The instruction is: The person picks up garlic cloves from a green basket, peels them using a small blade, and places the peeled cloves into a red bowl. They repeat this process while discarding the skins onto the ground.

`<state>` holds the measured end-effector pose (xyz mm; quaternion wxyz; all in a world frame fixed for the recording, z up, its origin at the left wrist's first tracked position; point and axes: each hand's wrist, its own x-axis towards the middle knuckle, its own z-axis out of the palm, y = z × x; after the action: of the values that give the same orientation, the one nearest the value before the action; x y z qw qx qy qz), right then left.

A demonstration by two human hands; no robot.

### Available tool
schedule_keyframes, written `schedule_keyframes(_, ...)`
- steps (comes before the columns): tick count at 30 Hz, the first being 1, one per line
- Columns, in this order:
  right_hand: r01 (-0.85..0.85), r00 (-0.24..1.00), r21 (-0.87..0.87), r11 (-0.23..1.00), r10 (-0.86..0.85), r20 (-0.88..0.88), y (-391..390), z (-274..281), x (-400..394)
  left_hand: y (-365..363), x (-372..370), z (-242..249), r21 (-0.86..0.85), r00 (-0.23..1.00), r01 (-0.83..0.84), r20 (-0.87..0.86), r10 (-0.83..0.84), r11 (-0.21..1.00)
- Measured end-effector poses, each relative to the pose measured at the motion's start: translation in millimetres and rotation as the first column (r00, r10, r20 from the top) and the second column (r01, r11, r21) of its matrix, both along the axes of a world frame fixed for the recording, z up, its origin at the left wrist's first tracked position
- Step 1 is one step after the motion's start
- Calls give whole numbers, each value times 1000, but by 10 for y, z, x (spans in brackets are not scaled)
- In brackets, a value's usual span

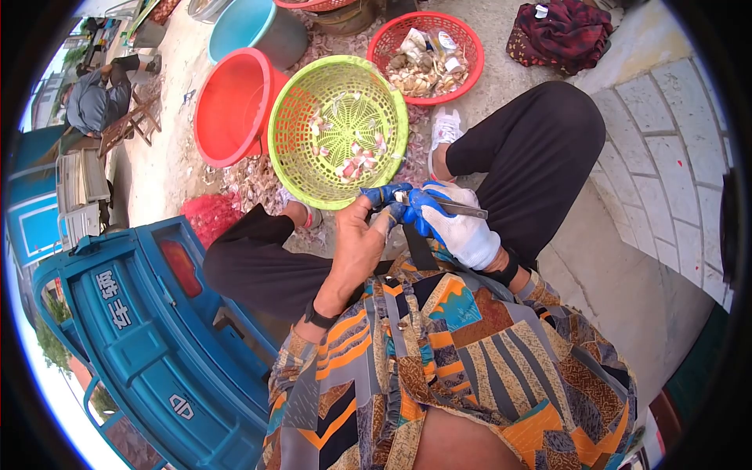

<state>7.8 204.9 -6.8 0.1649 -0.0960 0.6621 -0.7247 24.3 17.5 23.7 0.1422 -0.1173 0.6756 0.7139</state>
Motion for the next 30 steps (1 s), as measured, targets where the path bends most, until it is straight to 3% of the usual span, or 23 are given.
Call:
schedule_keyframes(2,-29,997,-45,999,32,73,16,116,-22,-46,14,-30,12,999,24,31,-24,1000)
schedule_keyframes(5,6,941,-261,965,83,327,20,55,17,-103,25,-71,10,995,60,85,-60,998)
schedule_keyframes(8,38,992,-68,997,-30,120,6,40,67,-90,35,-51,75,992,20,126,-29,997)
schedule_keyframes(11,68,982,-100,993,-49,182,-14,-223,112,-83,35,-34,83,989,13,146,-25,996)
schedule_keyframes(14,81,982,9,997,-81,170,-22,89,91,-85,36,-85,67,995,24,93,-30,997)
schedule_keyframes(19,-59,996,237,970,73,-48,44,44,5,9,2,55,93,995,-26,100,17,995)
schedule_keyframes(23,-80,995,240,967,92,-40,17,46,-28,-64,-1,-49,93,995,9,99,-19,996)
schedule_keyframes(26,-18,1000,244,970,16,12,-4,48,-16,-29,-8,-1,80,991,-61,121,51,995)
schedule_keyframes(30,145,972,279,949,-84,-220,9,-202,40,-97,-19,13,74,989,-93,117,84,993)
